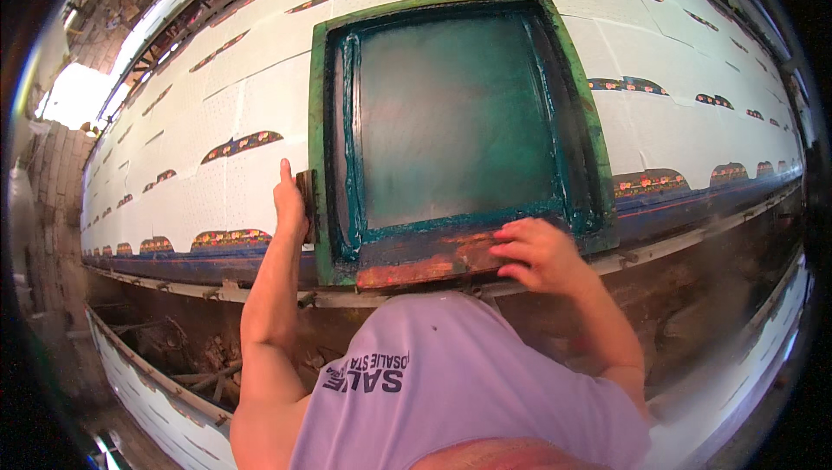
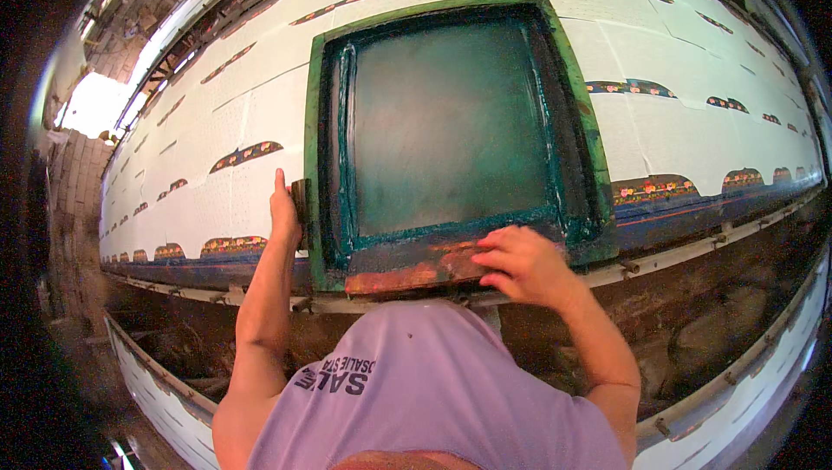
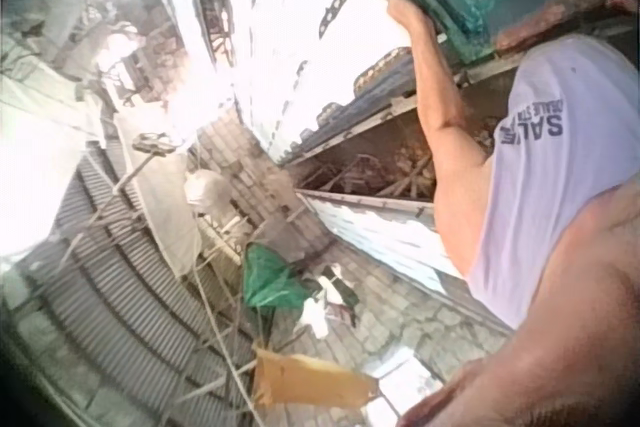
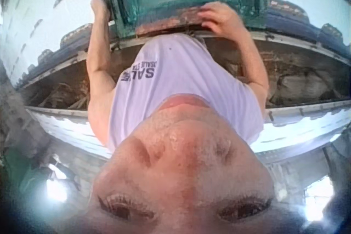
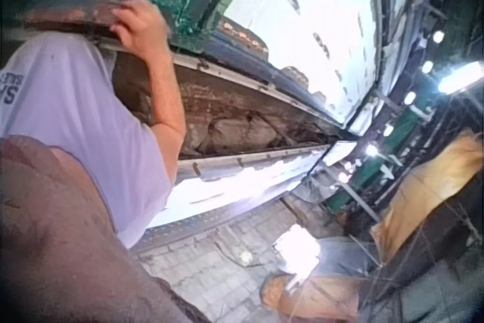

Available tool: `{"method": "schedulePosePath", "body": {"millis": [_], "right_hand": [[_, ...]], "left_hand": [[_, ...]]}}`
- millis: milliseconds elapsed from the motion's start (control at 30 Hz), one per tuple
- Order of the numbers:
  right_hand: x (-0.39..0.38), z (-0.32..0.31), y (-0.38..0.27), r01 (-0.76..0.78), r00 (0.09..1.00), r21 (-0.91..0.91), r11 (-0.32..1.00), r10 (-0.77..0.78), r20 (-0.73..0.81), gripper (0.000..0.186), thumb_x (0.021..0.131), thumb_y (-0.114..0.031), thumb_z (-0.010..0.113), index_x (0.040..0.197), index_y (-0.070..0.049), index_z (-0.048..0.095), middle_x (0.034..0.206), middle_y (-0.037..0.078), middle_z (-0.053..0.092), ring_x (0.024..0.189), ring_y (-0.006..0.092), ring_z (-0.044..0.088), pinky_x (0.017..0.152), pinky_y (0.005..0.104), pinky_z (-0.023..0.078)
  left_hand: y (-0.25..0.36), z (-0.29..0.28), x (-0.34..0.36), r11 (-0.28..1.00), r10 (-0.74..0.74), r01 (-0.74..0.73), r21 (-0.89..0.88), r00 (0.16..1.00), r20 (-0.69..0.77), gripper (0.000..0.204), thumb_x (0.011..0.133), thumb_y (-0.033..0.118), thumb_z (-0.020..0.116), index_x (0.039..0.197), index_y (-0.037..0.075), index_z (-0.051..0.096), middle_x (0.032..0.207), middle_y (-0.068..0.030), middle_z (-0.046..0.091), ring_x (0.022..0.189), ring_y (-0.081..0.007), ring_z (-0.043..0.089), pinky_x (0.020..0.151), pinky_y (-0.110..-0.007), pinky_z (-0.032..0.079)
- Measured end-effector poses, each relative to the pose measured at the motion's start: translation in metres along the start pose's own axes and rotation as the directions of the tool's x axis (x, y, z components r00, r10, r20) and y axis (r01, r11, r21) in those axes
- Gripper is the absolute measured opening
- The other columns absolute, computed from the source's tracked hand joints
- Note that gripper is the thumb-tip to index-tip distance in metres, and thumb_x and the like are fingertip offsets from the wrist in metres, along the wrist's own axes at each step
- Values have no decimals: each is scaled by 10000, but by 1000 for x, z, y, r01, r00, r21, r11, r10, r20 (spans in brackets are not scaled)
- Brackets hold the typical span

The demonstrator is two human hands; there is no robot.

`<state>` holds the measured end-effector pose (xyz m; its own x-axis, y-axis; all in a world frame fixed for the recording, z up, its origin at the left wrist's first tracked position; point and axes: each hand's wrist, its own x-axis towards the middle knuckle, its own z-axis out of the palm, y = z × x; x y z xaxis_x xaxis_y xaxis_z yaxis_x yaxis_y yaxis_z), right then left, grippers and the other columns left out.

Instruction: The person repeatedly aligns a green screen printing frame over a patterned textile, presses down to transfer ink, and lifts the frame to reveal printed sections. The process is repeated multiple times across the fabric surface.

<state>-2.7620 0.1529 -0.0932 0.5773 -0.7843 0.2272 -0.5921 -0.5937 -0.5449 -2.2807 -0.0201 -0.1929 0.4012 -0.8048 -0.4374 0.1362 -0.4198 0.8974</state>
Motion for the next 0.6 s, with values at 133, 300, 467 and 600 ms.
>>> {"method": "schedulePosePath", "body": {"millis": [133,300,467,600], "right_hand": [[12,27,-43,-21,997,-268,963,42,72,520,803,-183,917,1298,-129,765,1340,119,728,1264,343,669,1063,495,545],[23,42,-47,-66,998,-384,921,53,-43,459,842,-72,796,1298,-102,757,1250,119,727,1183,343,685,1013,479,549],[65,61,-67,-84,995,-473,877,51,-83,485,816,18,714,1285,-94,762,1202,125,732,1161,337,699,969,467,564],[89,65,-57,-147,964,-492,858,236,124,459,825,-20,723,1269,-125,777,1141,127,762,1111,362,735,939,493,595]], "left_hand": [[-4,-3,5,995,-62,68,-69,994,88,596,1149,515,562,1089,-50,744,1043,-168,750,879,-256,704,806,-467,555],[4,-22,47,909,103,-173,378,974,200,415,1082,391,661,1112,-13,755,1076,-192,782,987,-321,739,918,-471,564],[11,8,96,519,556,-584,625,785,272,364,1013,319,693,1228,30,737,1231,-243,741,1163,-429,705,1016,-521,562],[24,31,83,399,617,-587,705,741,267,380,1033,304,668,1301,39,719,1344,-239,673,1283,-426,645,1071,-547,541]]}}
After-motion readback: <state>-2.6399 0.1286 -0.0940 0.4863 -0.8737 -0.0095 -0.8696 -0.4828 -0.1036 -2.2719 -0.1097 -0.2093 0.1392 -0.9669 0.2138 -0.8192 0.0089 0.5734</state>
